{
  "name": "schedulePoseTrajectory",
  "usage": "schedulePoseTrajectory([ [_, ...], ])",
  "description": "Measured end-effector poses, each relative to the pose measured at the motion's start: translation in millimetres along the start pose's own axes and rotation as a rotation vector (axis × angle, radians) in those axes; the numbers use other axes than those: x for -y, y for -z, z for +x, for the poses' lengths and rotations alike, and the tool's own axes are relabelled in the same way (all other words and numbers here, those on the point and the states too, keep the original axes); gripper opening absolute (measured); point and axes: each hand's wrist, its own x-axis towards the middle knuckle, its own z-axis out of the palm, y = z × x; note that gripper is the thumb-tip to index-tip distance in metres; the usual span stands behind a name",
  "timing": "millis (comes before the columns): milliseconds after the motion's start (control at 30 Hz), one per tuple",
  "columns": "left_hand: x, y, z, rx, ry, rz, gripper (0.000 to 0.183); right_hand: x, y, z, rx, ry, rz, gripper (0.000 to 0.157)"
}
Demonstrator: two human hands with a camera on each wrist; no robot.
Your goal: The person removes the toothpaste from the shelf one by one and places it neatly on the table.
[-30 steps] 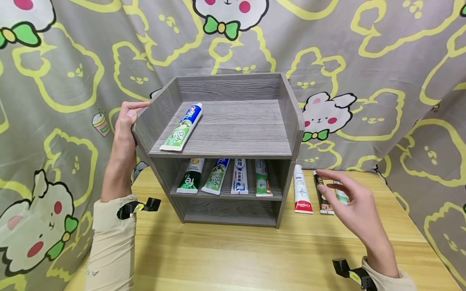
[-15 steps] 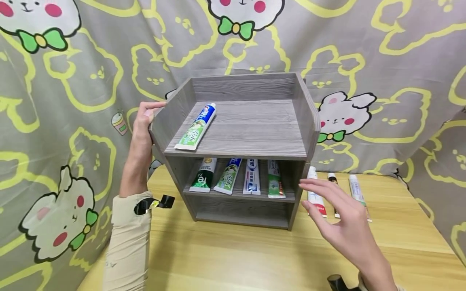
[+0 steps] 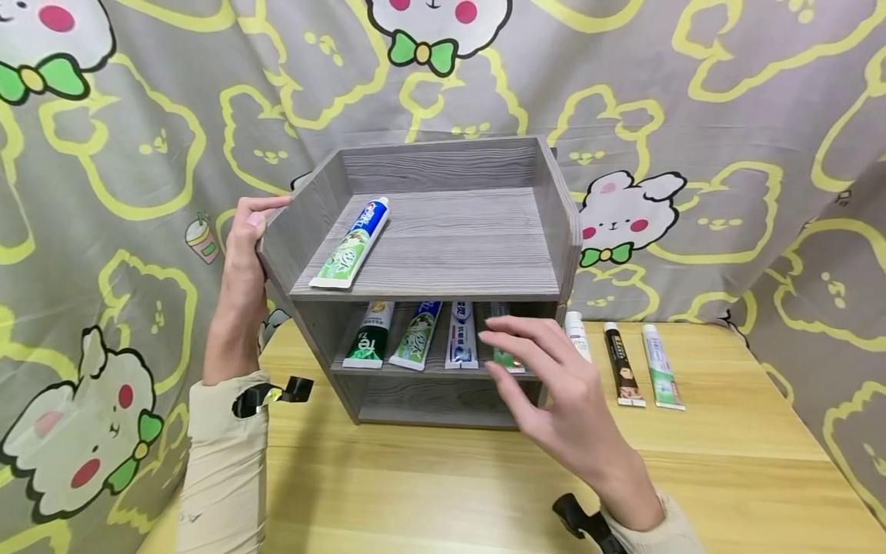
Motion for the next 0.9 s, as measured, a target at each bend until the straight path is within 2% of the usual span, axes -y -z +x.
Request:
schedulePoseTrajectory([
  [233,-1.4,1.5,-1.6,-0.005,-0.009,-0.019,0.039,2,-22.4,26,0.027,0.006,0.033,0.027],
  [567,-2.1,2.9,-0.6,-0.022,-0.037,-0.078,0.042,-4,-49.8,55,0.132,-0.093,-0.012,0.034],
  [667,-3.0,1.8,-0.9,-0.022,-0.022,-0.078,0.041,-3,-55.9,67,0.142,-0.117,-0.036,0.036],
  [767,-3.3,0.9,-1.5,-0.011,-0.003,-0.080,0.040,-3,-64.0,78,0.150,-0.166,-0.056,0.040],
  [900,-3.2,-1.5,-2.4,-0.003,0.010,-0.086,0.039,-4,-76.7,88,0.179,-0.287,-0.072,0.047],
])
